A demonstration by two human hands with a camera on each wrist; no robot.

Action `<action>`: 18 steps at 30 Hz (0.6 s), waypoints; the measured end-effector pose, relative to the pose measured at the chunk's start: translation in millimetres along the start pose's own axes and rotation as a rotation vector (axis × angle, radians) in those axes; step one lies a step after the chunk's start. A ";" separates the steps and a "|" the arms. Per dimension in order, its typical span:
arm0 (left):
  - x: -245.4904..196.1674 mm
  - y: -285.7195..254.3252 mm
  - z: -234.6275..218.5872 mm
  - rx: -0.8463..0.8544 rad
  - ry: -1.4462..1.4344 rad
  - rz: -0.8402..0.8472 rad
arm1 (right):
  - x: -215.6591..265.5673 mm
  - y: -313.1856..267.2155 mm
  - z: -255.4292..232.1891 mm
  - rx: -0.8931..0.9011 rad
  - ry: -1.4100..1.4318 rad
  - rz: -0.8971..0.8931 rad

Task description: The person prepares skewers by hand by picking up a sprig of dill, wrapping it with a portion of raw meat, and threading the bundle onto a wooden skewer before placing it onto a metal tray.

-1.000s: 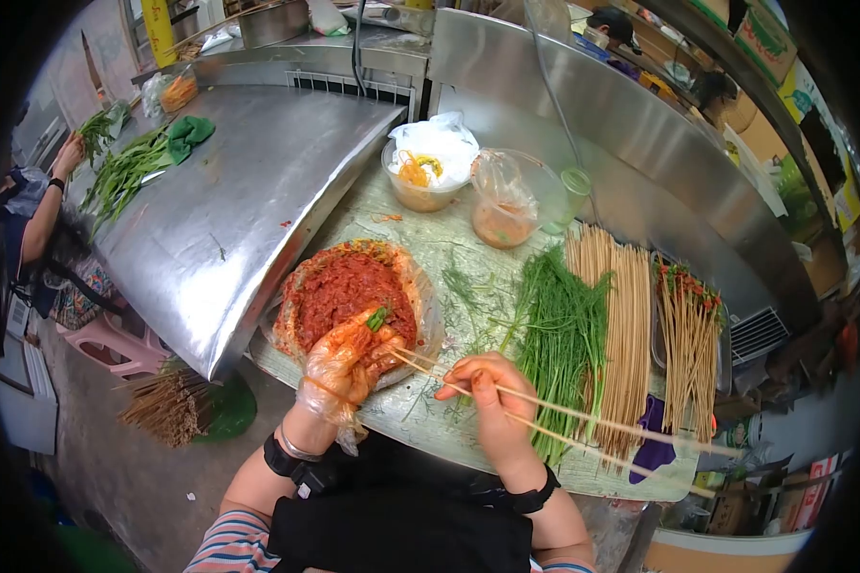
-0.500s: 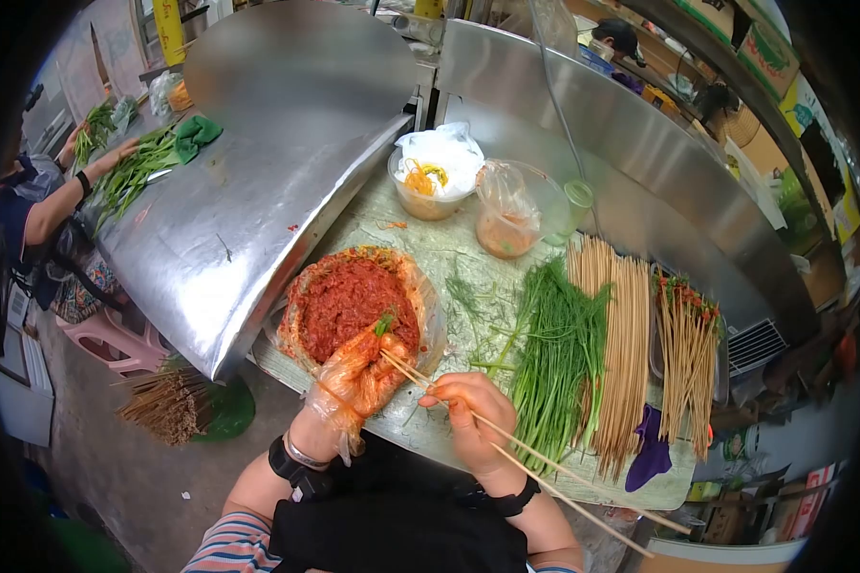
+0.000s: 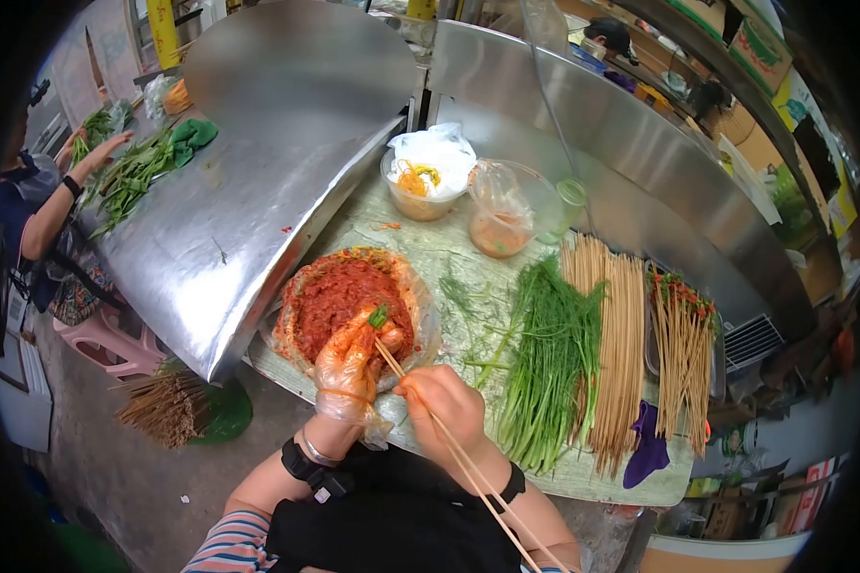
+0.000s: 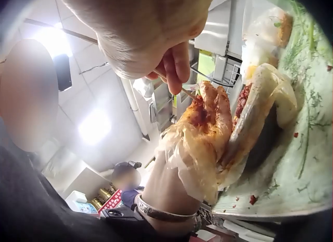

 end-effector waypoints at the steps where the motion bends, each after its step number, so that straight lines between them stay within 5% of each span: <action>1: -1.3 0.7 1.8 -0.003 0.019 -0.002 | 0.4 1.3 0.9 0.001 -0.007 -0.006; 14: -2.3 2.1 2.4 0.104 0.187 0.032 | -21.9 14.1 22.9 -0.036 -0.044 -0.009; 17: 0.3 7.2 -7.3 0.038 0.261 0.077 | -22.9 13.2 16.1 -0.080 0.014 0.017; 18: 3.1 15.0 -22.8 0.030 0.308 0.225 | -22.9 11.3 2.7 -0.122 0.014 0.035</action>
Point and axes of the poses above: each hand's wrist, its own y-axis towards the middle knuckle, its own z-axis out of the palm, x = y × z, the point moved 6 cm from there along y, towards the middle knuckle, and after that the axes turned 9 degrees about z, right-handed, at the moved point
